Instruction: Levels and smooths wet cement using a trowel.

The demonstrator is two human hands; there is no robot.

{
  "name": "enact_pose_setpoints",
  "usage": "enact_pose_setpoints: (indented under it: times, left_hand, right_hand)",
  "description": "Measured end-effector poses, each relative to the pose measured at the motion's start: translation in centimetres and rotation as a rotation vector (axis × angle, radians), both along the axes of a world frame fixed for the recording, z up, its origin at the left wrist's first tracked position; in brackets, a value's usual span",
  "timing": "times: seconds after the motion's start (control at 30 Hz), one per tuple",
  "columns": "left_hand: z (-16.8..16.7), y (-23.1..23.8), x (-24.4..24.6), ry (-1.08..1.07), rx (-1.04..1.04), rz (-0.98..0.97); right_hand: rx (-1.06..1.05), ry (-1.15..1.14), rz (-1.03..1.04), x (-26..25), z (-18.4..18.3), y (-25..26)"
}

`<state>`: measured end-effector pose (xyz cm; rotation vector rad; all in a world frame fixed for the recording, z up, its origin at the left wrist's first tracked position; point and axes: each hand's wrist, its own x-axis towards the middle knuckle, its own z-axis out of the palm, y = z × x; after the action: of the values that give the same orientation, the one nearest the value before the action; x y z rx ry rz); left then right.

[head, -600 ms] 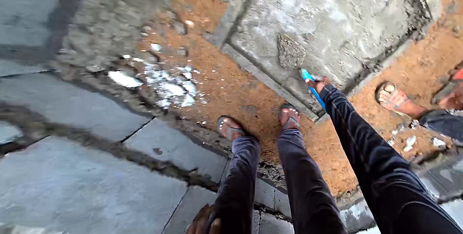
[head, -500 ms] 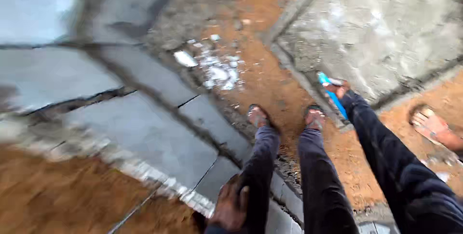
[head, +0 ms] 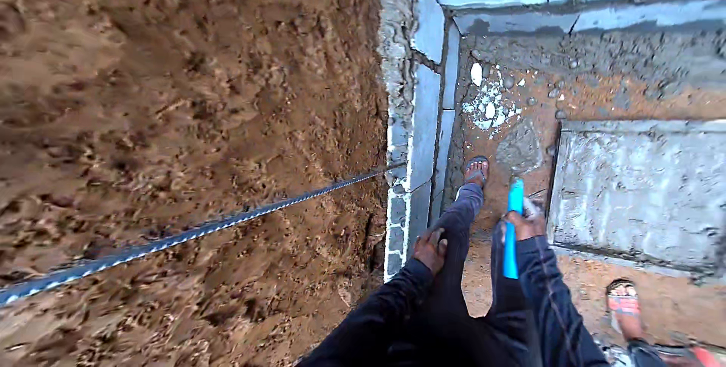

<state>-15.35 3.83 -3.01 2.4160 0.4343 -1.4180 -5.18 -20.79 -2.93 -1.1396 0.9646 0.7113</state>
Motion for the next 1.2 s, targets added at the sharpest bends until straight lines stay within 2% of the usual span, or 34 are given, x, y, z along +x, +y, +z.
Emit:
enact_pose_setpoints:
  times: [0.1,0.3,0.4,0.53,0.6,0.67,0.8,0.97,1.1,1.2]
  left_hand:
    - [3.5,3.5,-0.5,-0.044,0.012,0.163]
    - [7.0,11.3,-4.9,0.035,0.115,0.386]
    - [7.9,13.3,-7.1,0.127,0.146,0.448]
    - [8.4,13.9,-8.4,0.259,0.162,0.459]
    - [8.0,14.5,-8.7,0.252,0.109,0.496]
    - [7.7,15.0,-8.8,0.225,0.053,0.520]
    - [7.6,16.1,-7.8,0.223,0.017,0.511]
    - [7.7,17.0,-6.2,0.172,-0.013,0.529]
    - [8.4,17.1,-4.7,0.201,-0.023,0.557]
    - [9.1,16.9,-3.1,0.248,-0.019,0.590]
  right_hand:
    - [0.004,0.024,0.010,2.0,4.0,5.9]
    - [-0.080,-0.064,0.114,7.1,7.6,17.7]
    - [-0.118,-0.115,0.176,9.8,7.5,23.0]
    - [-0.219,-0.076,0.285,13.1,4.6,29.1]
    - [-0.285,-0.054,0.286,14.1,3.9,31.1]
    - [-0.339,-0.079,0.301,13.6,3.5,31.8]
    - [-0.463,-0.126,0.463,10.8,3.0,31.2]
    - [-0.500,-0.058,0.632,12.8,7.6,28.2]
    - [-0.497,-0.075,1.016,16.2,10.1,26.7]
    - [-0.494,0.028,1.372,20.3,12.9,27.9]
